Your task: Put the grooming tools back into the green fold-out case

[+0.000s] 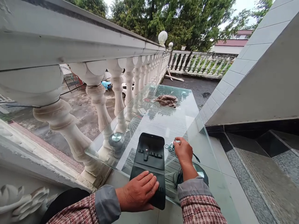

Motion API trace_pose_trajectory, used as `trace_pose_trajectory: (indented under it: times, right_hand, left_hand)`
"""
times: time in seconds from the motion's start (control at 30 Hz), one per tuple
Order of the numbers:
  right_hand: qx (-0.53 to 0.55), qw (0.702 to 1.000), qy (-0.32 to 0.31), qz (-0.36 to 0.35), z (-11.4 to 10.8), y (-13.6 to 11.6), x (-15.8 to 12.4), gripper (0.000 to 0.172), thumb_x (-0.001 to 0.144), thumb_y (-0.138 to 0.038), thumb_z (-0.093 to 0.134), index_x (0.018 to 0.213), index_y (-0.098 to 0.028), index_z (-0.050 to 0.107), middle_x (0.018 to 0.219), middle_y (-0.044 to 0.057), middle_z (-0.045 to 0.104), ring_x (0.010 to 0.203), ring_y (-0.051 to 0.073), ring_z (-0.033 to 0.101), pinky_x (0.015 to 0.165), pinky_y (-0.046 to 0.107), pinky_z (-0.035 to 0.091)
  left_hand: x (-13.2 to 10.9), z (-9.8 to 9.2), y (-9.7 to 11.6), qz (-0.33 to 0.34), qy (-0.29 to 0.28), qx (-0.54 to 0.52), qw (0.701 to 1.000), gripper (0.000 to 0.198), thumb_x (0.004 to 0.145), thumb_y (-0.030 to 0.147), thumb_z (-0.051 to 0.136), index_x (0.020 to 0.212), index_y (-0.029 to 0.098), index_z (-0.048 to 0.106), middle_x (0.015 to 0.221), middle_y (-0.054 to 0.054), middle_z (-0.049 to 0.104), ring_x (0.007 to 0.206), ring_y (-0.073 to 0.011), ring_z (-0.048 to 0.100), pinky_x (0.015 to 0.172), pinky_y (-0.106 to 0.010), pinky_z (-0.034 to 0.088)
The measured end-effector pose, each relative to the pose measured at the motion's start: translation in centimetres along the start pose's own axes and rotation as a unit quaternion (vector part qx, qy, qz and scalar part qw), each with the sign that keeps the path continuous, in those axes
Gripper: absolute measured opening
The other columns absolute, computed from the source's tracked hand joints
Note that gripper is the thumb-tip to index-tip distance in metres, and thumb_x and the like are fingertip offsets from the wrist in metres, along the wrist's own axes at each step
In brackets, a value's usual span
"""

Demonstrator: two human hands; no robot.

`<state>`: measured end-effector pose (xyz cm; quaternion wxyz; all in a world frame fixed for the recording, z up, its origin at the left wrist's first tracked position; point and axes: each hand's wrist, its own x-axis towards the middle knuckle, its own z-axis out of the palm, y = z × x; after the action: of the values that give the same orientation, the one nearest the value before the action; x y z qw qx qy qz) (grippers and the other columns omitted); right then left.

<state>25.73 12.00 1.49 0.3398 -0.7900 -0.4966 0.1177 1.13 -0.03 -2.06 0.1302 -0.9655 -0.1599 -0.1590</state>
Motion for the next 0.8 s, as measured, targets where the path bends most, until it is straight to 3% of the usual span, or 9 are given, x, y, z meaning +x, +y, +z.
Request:
trace_pose_trajectory:
  times: [0.27,0.53,0.63,0.8]
  right_hand:
    - [-0.046,0.997,-0.003,-0.059,-0.1,-0.5,-0.8,0.034,0.074,-0.027,0.047,0.103,-0.02,0.063,0.096,0.006,0.065,0.081,0.019,0.058,0.072,0.03,0.04]
    - [-0.097,0.993,-0.019,-0.069,-2.0,0.5,-1.7,0.032,0.079,-0.026,0.045,0.106,-0.016,0.061,0.099,0.007,0.065,0.085,0.019,0.059,0.076,0.029,0.042]
    - [-0.135,0.985,-0.051,-0.097,-2.0,0.6,-2.5,0.028,0.083,-0.023,0.043,0.101,-0.019,0.063,0.103,0.006,0.065,0.092,0.02,0.058,0.077,0.028,0.041]
    - [-0.199,0.969,-0.082,-0.12,-1.5,0.1,-3.3,0.033,0.089,-0.025,0.035,0.112,-0.02,0.06,0.092,0.01,0.065,0.093,0.023,0.057,0.076,0.031,0.039]
  left_hand:
    - [0.1,-0.3,-0.2,0.006,0.007,0.0,1.0,0.059,0.092,0.05,0.032,0.123,0.002,0.046,0.125,-0.019,0.049,0.116,-0.0297,0.046,0.105,-0.047,0.031]
    - [0.0,-0.3,-0.2,0.005,0.007,-0.003,1.0,0.062,0.089,0.052,0.04,0.125,0.001,0.044,0.126,-0.02,0.048,0.118,-0.0309,0.045,0.105,-0.048,0.031]
    - [0.0,-0.2,-0.1,0.004,0.012,0.001,1.0,0.061,0.089,0.05,0.04,0.125,0.001,0.044,0.126,-0.02,0.048,0.118,-0.0311,0.045,0.105,-0.048,0.031]
    - [0.1,-0.2,-0.1,0.002,0.0,-0.001,1.0,0.061,0.089,0.05,0.041,0.126,0.001,0.042,0.127,-0.02,0.048,0.118,-0.0304,0.045,0.105,-0.047,0.031]
